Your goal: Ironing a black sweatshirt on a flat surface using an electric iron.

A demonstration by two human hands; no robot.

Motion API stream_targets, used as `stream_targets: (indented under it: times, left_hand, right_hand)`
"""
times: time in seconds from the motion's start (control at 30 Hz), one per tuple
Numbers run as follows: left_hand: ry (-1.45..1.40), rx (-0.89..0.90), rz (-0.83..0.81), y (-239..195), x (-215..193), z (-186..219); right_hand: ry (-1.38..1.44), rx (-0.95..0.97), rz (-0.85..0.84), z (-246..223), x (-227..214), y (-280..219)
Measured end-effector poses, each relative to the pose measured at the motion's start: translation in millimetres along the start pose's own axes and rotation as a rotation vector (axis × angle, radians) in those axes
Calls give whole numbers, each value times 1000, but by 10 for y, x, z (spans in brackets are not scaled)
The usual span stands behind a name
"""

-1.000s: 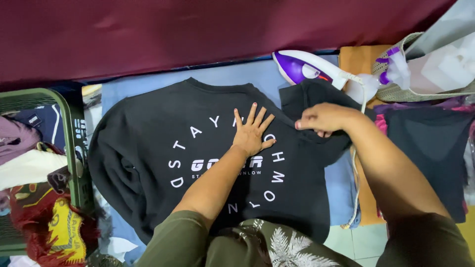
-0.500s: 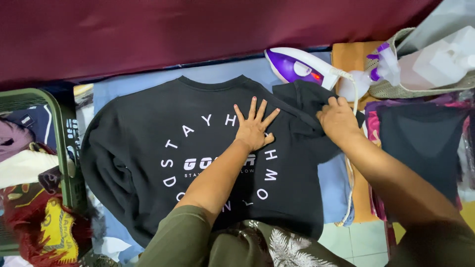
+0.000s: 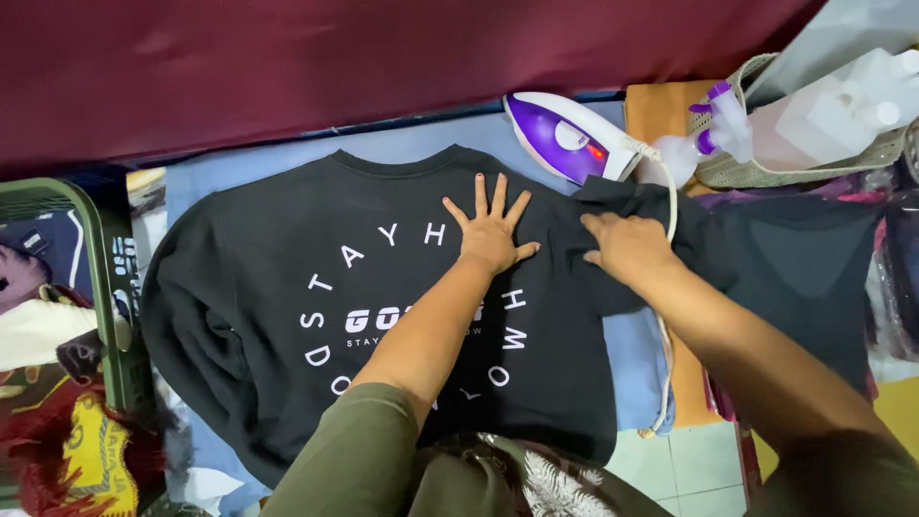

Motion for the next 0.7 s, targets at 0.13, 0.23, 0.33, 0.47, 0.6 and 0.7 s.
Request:
stream_targets:
  times: [0.13, 0.23, 0.33, 0.47, 0.6, 0.7]
  left_hand:
    - [-3, -28, -69, -29, -205, 40]
    - [-19, -47, -77, -23, -296, 61]
    - [7, 14, -50, 3, -213, -5]
    - [-18, 239, 130, -221, -16, -148]
    - [-114, 224, 356, -653, 44, -678]
    - [-35, 57, 463, -753, 50, -1170]
  right_hand:
    - [-61, 35, -75, 31, 178, 352]
    - [-38, 111, 294, 59, -776, 578]
    - [-83, 119, 722, 147, -1184, 846]
    - [204, 197, 396, 587, -583, 1472]
    - [399, 140, 15, 650, -747, 1291]
    - [228, 90, 217, 635, -1242, 1006]
Point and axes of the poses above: each hand's wrist, its own y-axis towards the middle knuckle, its own x-axis out of the palm, z = x × y, the point moved 9 cm from there along y, towards the middle knuckle, and after that the axes turned 5 degrees about -y, right-handed, at the moved point
